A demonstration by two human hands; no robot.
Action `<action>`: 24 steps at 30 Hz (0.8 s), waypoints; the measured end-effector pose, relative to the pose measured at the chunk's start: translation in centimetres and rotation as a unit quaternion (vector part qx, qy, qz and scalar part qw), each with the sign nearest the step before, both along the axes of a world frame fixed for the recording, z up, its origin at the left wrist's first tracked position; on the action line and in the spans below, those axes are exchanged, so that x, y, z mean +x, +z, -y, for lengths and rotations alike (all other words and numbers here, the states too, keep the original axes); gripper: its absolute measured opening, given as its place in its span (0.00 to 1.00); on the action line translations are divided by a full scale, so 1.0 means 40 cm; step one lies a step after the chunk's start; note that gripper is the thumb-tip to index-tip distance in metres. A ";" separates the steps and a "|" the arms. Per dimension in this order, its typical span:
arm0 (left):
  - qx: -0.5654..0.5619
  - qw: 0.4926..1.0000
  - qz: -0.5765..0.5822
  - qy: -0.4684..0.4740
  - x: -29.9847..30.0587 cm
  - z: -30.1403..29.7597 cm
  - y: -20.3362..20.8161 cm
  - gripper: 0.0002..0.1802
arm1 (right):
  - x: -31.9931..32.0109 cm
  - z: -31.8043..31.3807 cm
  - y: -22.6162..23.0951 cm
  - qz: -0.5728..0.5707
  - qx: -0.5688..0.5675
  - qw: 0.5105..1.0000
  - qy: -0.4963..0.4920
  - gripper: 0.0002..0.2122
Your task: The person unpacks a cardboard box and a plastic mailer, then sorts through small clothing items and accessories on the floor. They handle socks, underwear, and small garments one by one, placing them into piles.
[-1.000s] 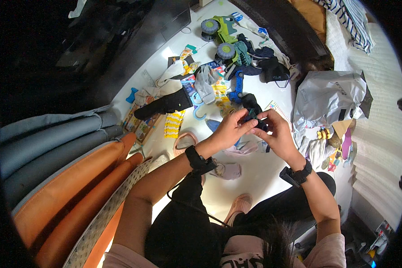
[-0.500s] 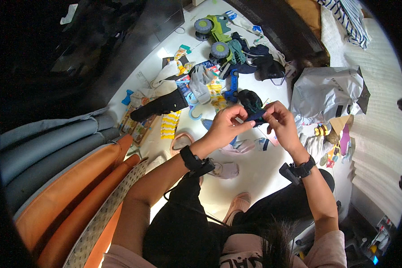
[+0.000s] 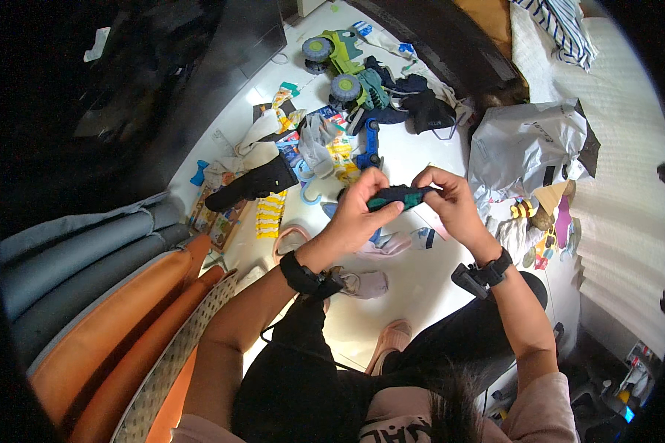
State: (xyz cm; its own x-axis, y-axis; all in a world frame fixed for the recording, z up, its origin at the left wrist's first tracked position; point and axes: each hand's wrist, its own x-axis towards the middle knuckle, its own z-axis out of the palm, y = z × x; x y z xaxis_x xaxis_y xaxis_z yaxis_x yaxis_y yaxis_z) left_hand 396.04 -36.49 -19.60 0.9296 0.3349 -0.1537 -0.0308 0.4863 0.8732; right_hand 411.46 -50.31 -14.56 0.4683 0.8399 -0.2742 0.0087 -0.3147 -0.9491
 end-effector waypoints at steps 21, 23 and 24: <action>-0.110 0.992 0.044 -0.047 0.070 0.071 0.005 0.28 | 0.031 0.021 -0.050 0.289 -0.165 0.942 -0.050 0.16; 0.049 0.999 -0.012 -0.002 0.074 0.063 -0.012 0.28 | 0.014 0.024 -0.047 0.220 -0.139 0.965 -0.038 0.15; 0.129 0.991 -0.034 0.019 0.077 0.059 -0.026 0.28 | 0.001 0.023 -0.044 0.180 -0.153 0.971 -0.037 0.15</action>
